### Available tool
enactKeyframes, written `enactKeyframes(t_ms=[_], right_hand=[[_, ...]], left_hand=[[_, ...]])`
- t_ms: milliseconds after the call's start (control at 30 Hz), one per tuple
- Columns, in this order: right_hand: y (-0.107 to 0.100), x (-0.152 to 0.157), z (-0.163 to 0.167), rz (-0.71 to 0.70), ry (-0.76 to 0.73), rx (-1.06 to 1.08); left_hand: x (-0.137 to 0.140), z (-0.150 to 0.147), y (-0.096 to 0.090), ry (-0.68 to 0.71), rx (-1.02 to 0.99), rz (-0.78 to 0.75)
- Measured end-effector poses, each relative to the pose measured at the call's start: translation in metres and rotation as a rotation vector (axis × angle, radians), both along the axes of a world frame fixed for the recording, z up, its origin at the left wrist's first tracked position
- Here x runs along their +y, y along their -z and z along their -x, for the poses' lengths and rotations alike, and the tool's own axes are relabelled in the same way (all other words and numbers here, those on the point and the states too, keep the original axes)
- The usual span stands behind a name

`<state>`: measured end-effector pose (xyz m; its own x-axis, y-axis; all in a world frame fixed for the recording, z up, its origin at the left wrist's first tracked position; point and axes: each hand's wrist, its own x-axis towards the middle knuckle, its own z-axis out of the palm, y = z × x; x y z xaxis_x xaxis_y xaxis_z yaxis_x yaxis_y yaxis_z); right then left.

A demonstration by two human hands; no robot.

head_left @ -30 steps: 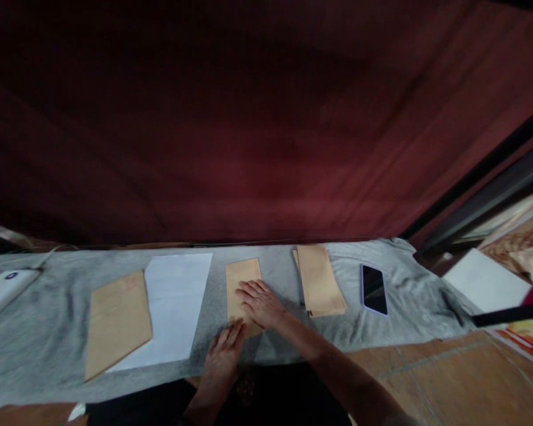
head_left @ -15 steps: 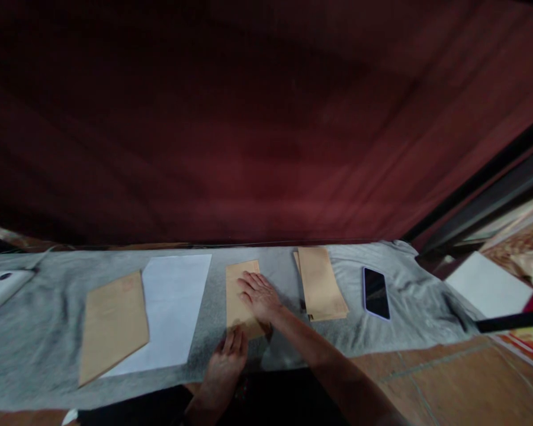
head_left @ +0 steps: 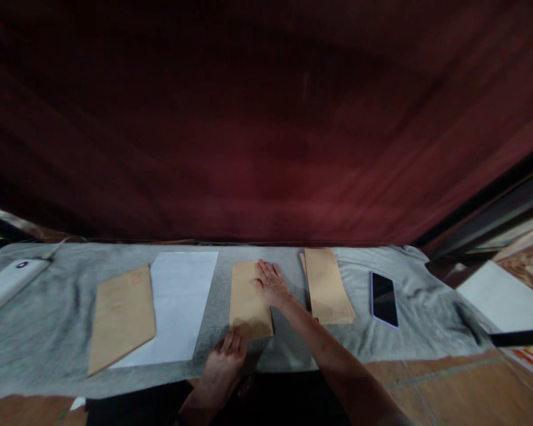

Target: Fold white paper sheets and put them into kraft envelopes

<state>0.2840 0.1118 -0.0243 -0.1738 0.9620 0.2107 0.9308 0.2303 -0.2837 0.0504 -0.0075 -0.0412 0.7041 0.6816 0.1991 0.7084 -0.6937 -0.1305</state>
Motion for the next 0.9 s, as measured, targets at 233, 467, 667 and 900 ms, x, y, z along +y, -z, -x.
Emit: enactKeyframes(t_ms=[233,467,667,900], right_hand=[[-0.010,-0.017,0.033,-0.003,-0.327,-0.048],[-0.008,0.004,0.036,0.001,-0.222,-0.060],[-0.007,0.026,0.033,0.013,-0.092,-0.025],[-0.011,-0.003,0.036,0.041,-0.142,-0.019]], left_hand=[[-0.008,-0.010,0.008,-0.076,0.036,-0.053],[-0.005,-0.005,0.032,-0.044,0.004,-0.040],[-0.007,-0.011,0.022,-0.132,-0.118,0.014],[-0.025,-0.021,-0.013,-0.082,-0.167,-0.057]])
